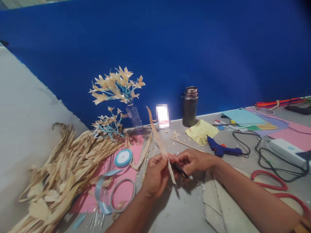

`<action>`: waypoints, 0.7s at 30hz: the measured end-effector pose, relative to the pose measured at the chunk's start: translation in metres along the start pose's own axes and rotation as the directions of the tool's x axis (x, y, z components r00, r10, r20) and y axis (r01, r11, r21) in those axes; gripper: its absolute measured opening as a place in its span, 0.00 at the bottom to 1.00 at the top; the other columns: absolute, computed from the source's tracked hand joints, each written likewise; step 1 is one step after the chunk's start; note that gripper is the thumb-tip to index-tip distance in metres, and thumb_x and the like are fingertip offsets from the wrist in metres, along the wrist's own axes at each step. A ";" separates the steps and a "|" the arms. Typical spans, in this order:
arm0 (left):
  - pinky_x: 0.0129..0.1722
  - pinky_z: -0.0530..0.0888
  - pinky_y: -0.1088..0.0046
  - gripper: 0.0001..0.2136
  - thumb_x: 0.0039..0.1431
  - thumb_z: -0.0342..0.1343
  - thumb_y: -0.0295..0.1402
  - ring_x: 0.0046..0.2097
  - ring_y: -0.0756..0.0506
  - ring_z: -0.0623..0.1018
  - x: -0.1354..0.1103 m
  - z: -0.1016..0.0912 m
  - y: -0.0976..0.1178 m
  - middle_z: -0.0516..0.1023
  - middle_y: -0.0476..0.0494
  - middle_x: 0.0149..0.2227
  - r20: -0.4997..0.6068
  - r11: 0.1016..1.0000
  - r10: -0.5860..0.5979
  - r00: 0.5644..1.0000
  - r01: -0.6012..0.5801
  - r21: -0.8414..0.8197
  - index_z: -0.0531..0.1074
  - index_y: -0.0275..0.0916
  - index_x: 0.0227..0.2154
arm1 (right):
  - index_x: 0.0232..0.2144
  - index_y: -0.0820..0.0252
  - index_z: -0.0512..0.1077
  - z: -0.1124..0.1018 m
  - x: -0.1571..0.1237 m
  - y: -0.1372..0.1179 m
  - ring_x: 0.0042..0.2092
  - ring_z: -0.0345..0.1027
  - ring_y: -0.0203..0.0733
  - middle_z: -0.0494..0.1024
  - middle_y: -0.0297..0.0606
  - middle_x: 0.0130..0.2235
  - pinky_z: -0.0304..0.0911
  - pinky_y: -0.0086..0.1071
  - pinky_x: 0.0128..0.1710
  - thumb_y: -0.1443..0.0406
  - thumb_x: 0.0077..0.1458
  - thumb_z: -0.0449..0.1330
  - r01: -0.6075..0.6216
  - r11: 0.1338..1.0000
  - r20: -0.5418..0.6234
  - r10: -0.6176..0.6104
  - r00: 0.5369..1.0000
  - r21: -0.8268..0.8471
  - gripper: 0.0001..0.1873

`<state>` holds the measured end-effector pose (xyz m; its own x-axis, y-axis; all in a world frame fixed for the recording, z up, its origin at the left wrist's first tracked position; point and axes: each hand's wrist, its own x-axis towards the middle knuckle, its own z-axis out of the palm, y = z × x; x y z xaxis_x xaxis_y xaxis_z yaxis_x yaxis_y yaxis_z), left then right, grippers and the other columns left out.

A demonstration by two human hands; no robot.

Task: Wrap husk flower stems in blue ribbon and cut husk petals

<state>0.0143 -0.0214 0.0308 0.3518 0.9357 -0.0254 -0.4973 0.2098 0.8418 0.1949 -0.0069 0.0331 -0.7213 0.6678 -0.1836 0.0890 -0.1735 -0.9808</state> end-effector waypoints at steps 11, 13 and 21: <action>0.33 0.73 0.73 0.10 0.55 0.61 0.43 0.34 0.47 0.76 0.021 -0.037 0.031 0.77 0.44 0.31 -0.300 0.757 0.443 0.845 -0.173 0.630 0.78 0.42 0.31 | 0.25 0.60 0.76 0.005 0.007 0.012 0.28 0.66 0.40 0.77 0.38 0.26 0.47 0.30 0.27 0.68 0.48 0.63 -0.320 0.604 -0.520 -0.186 0.834 -0.730 0.03; 0.24 0.70 0.75 0.13 0.53 0.62 0.46 0.24 0.50 0.72 0.021 -0.033 0.027 0.73 0.49 0.24 -0.304 0.865 0.241 0.922 -0.062 0.497 0.76 0.40 0.32 | 0.28 0.60 0.78 0.021 0.011 0.010 0.31 0.71 0.43 0.81 0.42 0.30 0.49 0.31 0.29 0.70 0.52 0.60 -0.395 0.442 -0.498 -0.144 0.855 -0.805 0.05; 0.16 0.59 0.80 0.15 0.49 0.63 0.44 0.16 0.55 0.63 0.020 -0.026 -0.003 0.67 0.55 0.17 -0.239 0.916 -0.048 0.970 0.139 0.377 0.69 0.37 0.26 | 0.33 0.61 0.79 0.049 0.018 0.000 0.39 0.77 0.49 0.83 0.47 0.38 0.56 0.33 0.32 0.73 0.51 0.59 -0.463 0.213 -0.482 -0.044 0.875 -0.860 0.10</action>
<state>0.0025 0.0040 0.0138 0.1756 0.9651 -0.1942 -0.1075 0.2149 0.9707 0.1479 -0.0304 0.0335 -0.3043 0.9408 -0.1490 0.9438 0.2766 -0.1810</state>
